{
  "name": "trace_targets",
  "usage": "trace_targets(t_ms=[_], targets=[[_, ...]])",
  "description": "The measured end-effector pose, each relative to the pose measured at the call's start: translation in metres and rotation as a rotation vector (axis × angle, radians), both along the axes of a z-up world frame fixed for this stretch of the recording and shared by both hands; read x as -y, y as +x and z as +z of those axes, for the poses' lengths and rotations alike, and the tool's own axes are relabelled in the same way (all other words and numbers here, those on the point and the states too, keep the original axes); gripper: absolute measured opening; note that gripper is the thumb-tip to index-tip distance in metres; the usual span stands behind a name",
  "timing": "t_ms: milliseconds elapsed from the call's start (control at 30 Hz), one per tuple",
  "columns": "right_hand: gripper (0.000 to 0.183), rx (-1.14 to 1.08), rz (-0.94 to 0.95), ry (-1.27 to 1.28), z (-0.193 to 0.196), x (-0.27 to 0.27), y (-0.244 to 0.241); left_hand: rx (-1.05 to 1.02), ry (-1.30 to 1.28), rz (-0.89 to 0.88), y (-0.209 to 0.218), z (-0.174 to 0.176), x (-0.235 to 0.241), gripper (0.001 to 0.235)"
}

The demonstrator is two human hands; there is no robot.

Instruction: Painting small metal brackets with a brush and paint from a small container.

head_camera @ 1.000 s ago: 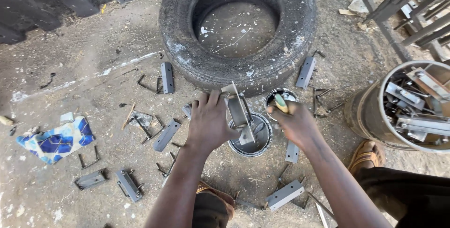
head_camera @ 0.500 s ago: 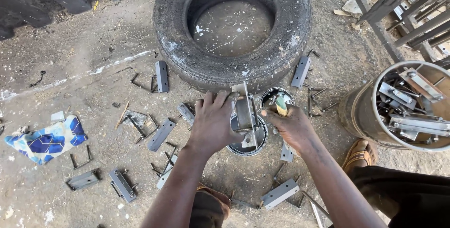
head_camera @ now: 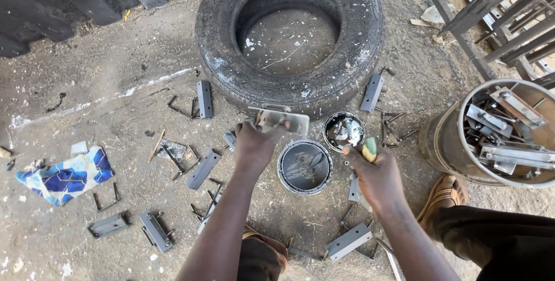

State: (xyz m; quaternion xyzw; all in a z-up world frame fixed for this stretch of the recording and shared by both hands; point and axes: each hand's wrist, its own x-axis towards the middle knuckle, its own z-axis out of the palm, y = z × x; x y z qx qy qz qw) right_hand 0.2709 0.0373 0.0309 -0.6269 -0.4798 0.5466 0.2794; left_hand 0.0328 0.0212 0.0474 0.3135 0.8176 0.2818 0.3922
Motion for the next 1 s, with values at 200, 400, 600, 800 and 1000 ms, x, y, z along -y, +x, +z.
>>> trace_targets(t_ms=[200, 400, 600, 800, 1000], targets=[[0.022, -0.075, 0.004, -0.022, -0.016, 0.009, -0.013, 0.394, 0.082, 0.224, -0.022, -0.03, 0.005, 0.075], [0.019, -0.032, -0.04, -0.017, 0.014, 0.01, -0.019, 0.574, 0.143, 0.322, -0.02, -0.008, 0.003, 0.055], [0.019, -0.053, -0.016, 0.006, 0.02, 0.005, -0.018, 0.662, 0.185, 0.353, -0.012, -0.008, -0.001, 0.047], [0.018, -0.047, -0.005, 0.015, 0.033, 0.005, -0.019, 0.63, 0.231, 0.312, -0.013, -0.029, -0.003, 0.047], [0.01, -0.05, 0.053, 0.082, 0.059, 0.0, -0.026, 0.129, 0.042, 0.011, 0.0, -0.007, -0.006, 0.096]])
